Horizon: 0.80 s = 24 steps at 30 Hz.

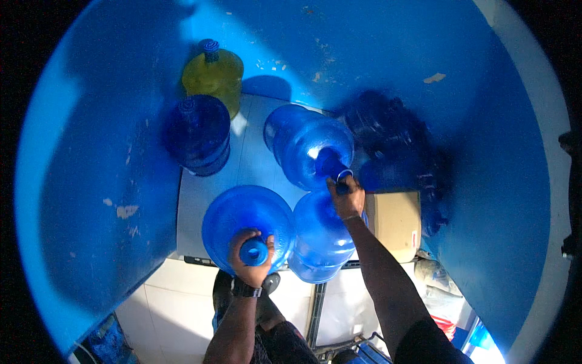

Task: The person picks up large blue water bottles from a corner and places them on the floor in a row. The person then mops the floor with a mop and bucket, and finally handles white cylindrical rolls near a sink.

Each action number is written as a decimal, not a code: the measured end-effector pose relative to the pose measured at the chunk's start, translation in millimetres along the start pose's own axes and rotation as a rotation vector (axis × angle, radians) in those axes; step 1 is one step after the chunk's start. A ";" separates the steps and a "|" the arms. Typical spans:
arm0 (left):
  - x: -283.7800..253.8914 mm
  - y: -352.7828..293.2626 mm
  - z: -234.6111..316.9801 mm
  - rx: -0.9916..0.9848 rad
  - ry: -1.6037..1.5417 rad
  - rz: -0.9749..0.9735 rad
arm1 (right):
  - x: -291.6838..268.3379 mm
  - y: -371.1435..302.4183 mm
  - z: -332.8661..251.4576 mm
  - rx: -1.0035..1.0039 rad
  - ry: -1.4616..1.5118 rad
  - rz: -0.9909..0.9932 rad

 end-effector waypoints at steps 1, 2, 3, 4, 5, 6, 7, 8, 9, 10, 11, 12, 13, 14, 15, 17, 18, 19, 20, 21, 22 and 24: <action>-16.2 -2.0 12.0 0.055 -0.018 0.009 | -20.8 -19.6 -1.9 0.017 0.013 -0.004; -35.0 -2.2 24.7 0.097 0.022 -0.030 | -42.5 -41.2 -5.4 0.023 0.031 -0.003; -52.0 -2.0 39.3 0.155 0.028 -0.033 | -62.3 -61.5 -9.7 0.023 0.049 -0.002; -68.3 -1.8 56.2 0.213 0.036 -0.035 | -85.7 -82.6 -14.5 0.020 0.123 0.011; -83.5 -1.4 72.9 0.268 0.048 -0.039 | -107.9 -103.1 -18.3 0.024 0.191 0.011; -100.7 2.3 86.0 0.312 0.047 -0.024 | -124.2 -119.7 -25.9 -0.026 0.321 0.085; -115.9 5.1 98.7 0.301 0.042 -0.035 | -144.2 -142.1 -29.7 -0.004 0.295 0.096; -129.7 7.3 112.0 0.295 0.040 -0.051 | -165.2 -163.1 -32.2 -0.012 0.282 0.074; -143.7 9.0 125.1 0.290 0.044 -0.064 | -186.9 -182.0 -35.3 -0.022 0.267 0.054; -156.9 9.4 135.7 0.244 -0.020 -0.129 | -206.4 -199.9 -38.6 -0.032 0.238 0.032; -170.0 7.2 145.2 0.258 0.000 -0.153 | -225.4 -221.6 -44.6 -0.044 0.239 0.021; -181.4 6.6 151.0 0.271 0.024 -0.178 | -242.1 -244.7 -49.5 0.025 0.255 -0.032; -184.0 10.5 150.1 0.276 0.059 -0.203 | -250.7 -258.4 -52.9 0.067 0.245 -0.086; -196.0 4.3 154.7 0.280 0.063 -0.206 | -267.3 -279.8 -60.5 0.080 0.235 -0.111; -207.0 -1.0 157.4 0.271 0.050 -0.233 | -281.0 -298.5 -67.9 0.108 0.223 -0.141; -226.1 -13.8 158.4 0.225 0.043 -0.307 | -306.4 -334.1 -83.1 0.126 0.178 -0.162; -236.2 -20.1 159.1 0.247 0.080 -0.335 | -322.1 -353.8 -91.7 0.144 0.159 -0.157; -246.2 -26.9 158.5 0.216 0.067 -0.364 | -335.4 -371.7 -99.4 0.156 0.125 -0.168; -241.2 -25.3 148.9 0.196 0.054 -0.395 | -336.3 -377.6 -100.7 0.170 0.101 -0.164; -242.7 -27.8 143.5 0.176 0.041 -0.428 | -344.4 -389.8 -106.0 0.185 0.077 -0.159; -247.6 -30.9 140.1 0.200 0.021 -0.449 | -352.5 -404.5 -112.9 0.189 0.044 -0.140; -268.7 -44.4 137.2 0.190 -0.002 -0.521 | -370.9 -436.9 -126.5 0.289 0.031 -0.143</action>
Point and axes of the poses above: each hand's wrist, its own y-axis towards the middle knuckle, its own x-axis out of the palm, z = x × y, the point moved 4 cm from there along y, towards the middle knuckle, and after that the axes turned 8 degrees about z, right-handed, at the moved point
